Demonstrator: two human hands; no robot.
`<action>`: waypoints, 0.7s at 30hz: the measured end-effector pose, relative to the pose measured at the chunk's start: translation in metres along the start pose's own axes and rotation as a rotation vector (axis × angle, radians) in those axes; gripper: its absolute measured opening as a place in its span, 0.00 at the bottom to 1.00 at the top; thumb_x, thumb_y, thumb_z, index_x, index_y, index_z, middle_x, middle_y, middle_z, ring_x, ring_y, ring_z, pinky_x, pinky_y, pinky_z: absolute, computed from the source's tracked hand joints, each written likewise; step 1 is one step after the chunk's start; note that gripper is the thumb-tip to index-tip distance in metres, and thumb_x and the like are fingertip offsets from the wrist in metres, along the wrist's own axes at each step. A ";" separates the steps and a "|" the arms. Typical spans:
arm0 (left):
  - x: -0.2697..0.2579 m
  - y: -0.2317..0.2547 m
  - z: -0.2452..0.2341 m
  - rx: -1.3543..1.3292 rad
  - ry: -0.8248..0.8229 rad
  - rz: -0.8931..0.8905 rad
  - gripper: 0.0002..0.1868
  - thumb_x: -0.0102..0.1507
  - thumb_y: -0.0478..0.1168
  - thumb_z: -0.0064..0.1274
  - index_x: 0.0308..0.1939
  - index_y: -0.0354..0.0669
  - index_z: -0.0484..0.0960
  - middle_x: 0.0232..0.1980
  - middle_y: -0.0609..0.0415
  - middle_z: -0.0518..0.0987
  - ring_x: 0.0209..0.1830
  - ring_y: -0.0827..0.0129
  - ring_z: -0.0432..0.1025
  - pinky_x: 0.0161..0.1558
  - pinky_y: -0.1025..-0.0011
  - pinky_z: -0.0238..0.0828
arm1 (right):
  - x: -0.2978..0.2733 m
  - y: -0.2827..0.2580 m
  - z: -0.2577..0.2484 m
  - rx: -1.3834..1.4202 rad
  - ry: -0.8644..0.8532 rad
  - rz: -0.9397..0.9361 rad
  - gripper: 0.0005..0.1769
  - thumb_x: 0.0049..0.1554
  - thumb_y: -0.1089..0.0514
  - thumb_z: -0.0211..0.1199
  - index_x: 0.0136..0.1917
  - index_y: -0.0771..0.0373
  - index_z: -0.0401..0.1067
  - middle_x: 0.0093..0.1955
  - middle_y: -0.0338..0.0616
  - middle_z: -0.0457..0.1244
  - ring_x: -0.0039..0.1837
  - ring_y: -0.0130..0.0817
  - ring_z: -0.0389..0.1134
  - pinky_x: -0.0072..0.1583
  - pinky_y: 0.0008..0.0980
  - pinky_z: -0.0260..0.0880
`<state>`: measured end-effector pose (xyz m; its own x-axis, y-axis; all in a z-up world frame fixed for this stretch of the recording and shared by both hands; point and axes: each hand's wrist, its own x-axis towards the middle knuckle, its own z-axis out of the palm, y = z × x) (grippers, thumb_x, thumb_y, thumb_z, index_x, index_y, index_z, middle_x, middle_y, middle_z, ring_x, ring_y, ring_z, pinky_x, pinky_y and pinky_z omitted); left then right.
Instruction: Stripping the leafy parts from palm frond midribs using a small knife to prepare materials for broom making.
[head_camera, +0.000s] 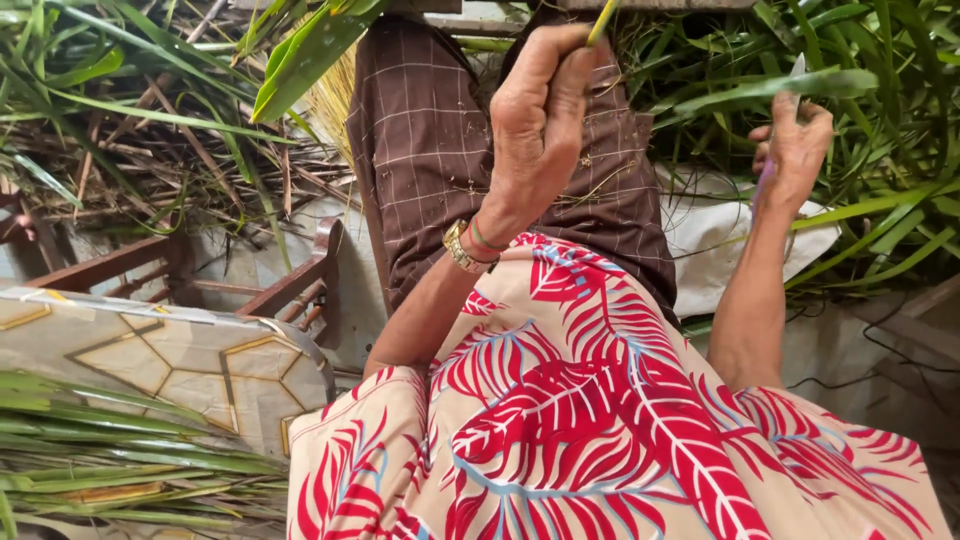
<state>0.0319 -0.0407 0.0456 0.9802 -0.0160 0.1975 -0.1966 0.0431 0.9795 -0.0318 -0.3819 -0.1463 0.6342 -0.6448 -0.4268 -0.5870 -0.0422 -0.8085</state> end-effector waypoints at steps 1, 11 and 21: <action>-0.005 -0.015 0.003 -0.002 -0.008 0.004 0.05 0.75 0.39 0.42 0.50 0.48 0.73 0.42 0.65 0.73 0.35 0.78 0.62 0.40 0.76 0.65 | -0.005 -0.002 -0.003 0.006 0.007 -0.001 0.33 0.63 0.34 0.64 0.65 0.60 0.59 0.36 0.36 0.66 0.28 0.18 0.53 0.30 0.23 0.48; -0.040 -0.070 0.030 0.283 -0.220 -0.110 0.08 0.71 0.38 0.41 0.37 0.45 0.73 0.32 0.58 0.75 0.27 0.71 0.66 0.32 0.69 0.63 | -0.156 -0.101 0.040 0.374 -0.516 -0.176 0.16 0.62 0.68 0.61 0.63 0.65 0.68 0.38 0.45 0.66 0.26 0.25 0.60 0.27 0.21 0.60; -0.039 -0.060 0.011 0.234 -0.290 -0.300 0.09 0.69 0.39 0.42 0.34 0.47 0.73 0.26 0.61 0.73 0.25 0.73 0.63 0.30 0.70 0.63 | -0.159 -0.080 0.083 0.808 -0.744 0.185 0.22 0.53 0.70 0.68 0.62 0.68 0.73 0.39 0.46 0.65 0.29 0.29 0.64 0.26 0.22 0.56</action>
<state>0.0052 -0.0535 -0.0203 0.9538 -0.2727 -0.1257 0.0616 -0.2321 0.9707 -0.0439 -0.2124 -0.0470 0.8732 0.0397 -0.4858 -0.3752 0.6910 -0.6179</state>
